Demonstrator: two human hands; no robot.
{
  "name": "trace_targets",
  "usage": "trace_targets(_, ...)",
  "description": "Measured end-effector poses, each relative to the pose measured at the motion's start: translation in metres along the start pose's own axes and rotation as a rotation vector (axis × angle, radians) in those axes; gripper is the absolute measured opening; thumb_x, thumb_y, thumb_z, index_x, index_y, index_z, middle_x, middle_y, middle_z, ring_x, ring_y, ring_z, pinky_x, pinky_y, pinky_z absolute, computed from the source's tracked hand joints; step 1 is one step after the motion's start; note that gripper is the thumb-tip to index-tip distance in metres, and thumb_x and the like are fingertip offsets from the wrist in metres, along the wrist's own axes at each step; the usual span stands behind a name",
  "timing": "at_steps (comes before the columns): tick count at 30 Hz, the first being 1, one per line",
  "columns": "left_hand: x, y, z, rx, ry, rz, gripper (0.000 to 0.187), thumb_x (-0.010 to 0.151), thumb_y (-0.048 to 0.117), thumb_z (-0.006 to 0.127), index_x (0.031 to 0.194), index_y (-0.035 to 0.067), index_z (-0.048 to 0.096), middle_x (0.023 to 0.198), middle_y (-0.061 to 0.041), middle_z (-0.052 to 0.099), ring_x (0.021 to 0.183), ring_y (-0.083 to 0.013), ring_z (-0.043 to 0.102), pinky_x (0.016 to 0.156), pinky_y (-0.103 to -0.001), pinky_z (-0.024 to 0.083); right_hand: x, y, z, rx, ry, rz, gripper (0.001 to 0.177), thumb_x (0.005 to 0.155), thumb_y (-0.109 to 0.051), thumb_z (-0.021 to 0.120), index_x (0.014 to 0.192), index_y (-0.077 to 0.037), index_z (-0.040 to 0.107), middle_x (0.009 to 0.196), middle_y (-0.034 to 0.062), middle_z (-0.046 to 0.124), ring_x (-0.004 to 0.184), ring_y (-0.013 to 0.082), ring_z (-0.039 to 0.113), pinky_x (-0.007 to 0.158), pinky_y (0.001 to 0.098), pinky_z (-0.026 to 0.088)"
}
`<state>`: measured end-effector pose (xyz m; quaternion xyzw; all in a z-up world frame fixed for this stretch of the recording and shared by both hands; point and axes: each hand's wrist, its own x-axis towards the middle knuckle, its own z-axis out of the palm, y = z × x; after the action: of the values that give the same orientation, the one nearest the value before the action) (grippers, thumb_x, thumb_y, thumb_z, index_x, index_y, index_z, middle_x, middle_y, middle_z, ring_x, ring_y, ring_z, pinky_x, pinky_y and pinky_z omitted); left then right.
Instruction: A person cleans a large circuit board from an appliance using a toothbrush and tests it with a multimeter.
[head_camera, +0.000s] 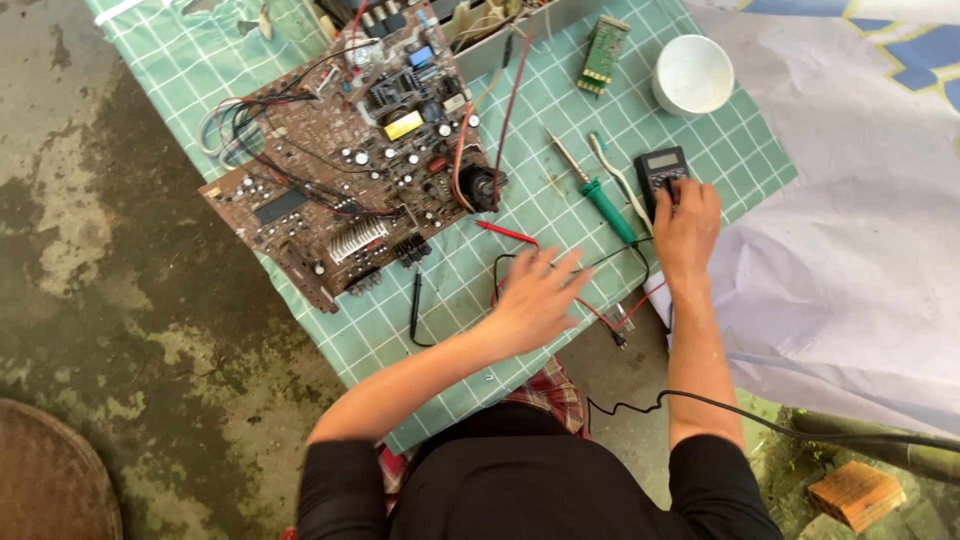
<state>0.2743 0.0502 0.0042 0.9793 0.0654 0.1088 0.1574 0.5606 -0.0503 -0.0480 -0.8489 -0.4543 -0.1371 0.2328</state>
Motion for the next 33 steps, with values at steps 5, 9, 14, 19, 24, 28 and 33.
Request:
trace_targets(5, -0.099, -0.026, -0.042, -0.069, 0.014, -0.308, 0.078, 0.077, 0.042, 0.082, 0.145, 0.015, 0.054, 0.145, -0.016, 0.045, 0.128, -0.0401, 0.047, 0.095, -0.055, 0.041, -0.022, -0.079, -0.006, 0.247, -0.063, -0.132, 0.017, 0.094, -0.011, 0.08, 0.106, -0.004, 0.071, 0.093, 0.0136, 0.061, 0.089, 0.0358, 0.061, 0.082, 0.045, 0.049)
trace_targets(9, -0.152, -0.024, -0.044, -0.008, 0.068, -0.63, 0.093, 0.074, 0.049, 0.084, 0.152, 0.016, 0.047, 0.147, -0.021, 0.039, 0.122, -0.0419, 0.045, 0.089, -0.051, 0.042, -0.02, -0.092, 0.005, 0.026, -0.015, -0.124, 0.034, 0.091, -0.024, 0.083, 0.116, -0.007, 0.069, 0.111, 0.0138, 0.057, 0.102, 0.0373, 0.058, 0.091, 0.0493, 0.045)
trace_targets(14, -0.148, -0.019, -0.025, -0.119, 0.112, -0.625, 0.085, 0.072, 0.038, 0.087, 0.146, 0.015, 0.053, 0.141, -0.023, 0.043, 0.113, -0.0425, 0.052, 0.088, -0.05, 0.048, -0.02, -0.078, 0.03, -0.119, -0.082, -0.069, 0.035, 0.092, -0.029, 0.081, 0.117, -0.009, 0.068, 0.107, 0.0116, 0.057, 0.097, 0.0358, 0.057, 0.08, 0.0488, 0.047)
trace_targets(19, -0.103, -0.008, -0.02, -0.24, 0.159, -0.483, 0.072, 0.071, 0.019, 0.088, 0.136, 0.01, 0.059, 0.137, -0.027, 0.046, 0.113, -0.0446, 0.055, 0.086, -0.045, 0.056, -0.025, -0.062, 0.041, -0.079, -0.089, -0.073, 0.029, 0.097, -0.028, 0.077, 0.114, -0.008, 0.066, 0.102, 0.011, 0.056, 0.093, 0.0349, 0.058, 0.079, 0.0463, 0.047)
trace_targets(24, -0.056, -0.015, 0.043, -0.095, 0.175, -0.329, 0.066, 0.063, 0.022, 0.093, 0.121, 0.007, 0.065, 0.128, -0.024, 0.052, 0.103, -0.0353, 0.06, 0.08, -0.036, 0.059, -0.029, -0.052, 0.027, 0.087, -0.092, -0.018, 0.026, 0.101, -0.023, 0.075, 0.116, -0.004, 0.063, 0.101, 0.016, 0.055, 0.091, 0.0405, 0.059, 0.081, 0.0475, 0.05)
trace_targets(28, -0.013, -0.027, 0.062, -0.028, 0.177, -0.285, 0.061, 0.066, 0.024, 0.092, 0.118, 0.007, 0.065, 0.121, -0.02, 0.053, 0.099, -0.0312, 0.06, 0.076, -0.032, 0.059, -0.025, -0.048, 0.014, 0.167, -0.082, 0.016, 0.026, 0.102, -0.021, 0.075, 0.116, -0.002, 0.063, 0.1, 0.0175, 0.056, 0.092, 0.0423, 0.061, 0.082, 0.0478, 0.05)
trace_targets(33, 0.033, -0.049, 0.062, -0.088, 0.217, -0.285, 0.048, 0.075, 0.015, 0.085, 0.115, 0.001, 0.061, 0.117, -0.022, 0.051, 0.095, -0.0335, 0.058, 0.07, -0.039, 0.061, -0.023, -0.046, 0.012, 0.217, -0.086, 0.027, 0.027, 0.097, -0.021, 0.079, 0.112, -0.004, 0.064, 0.098, 0.0154, 0.055, 0.092, 0.0421, 0.061, 0.081, 0.0475, 0.051)
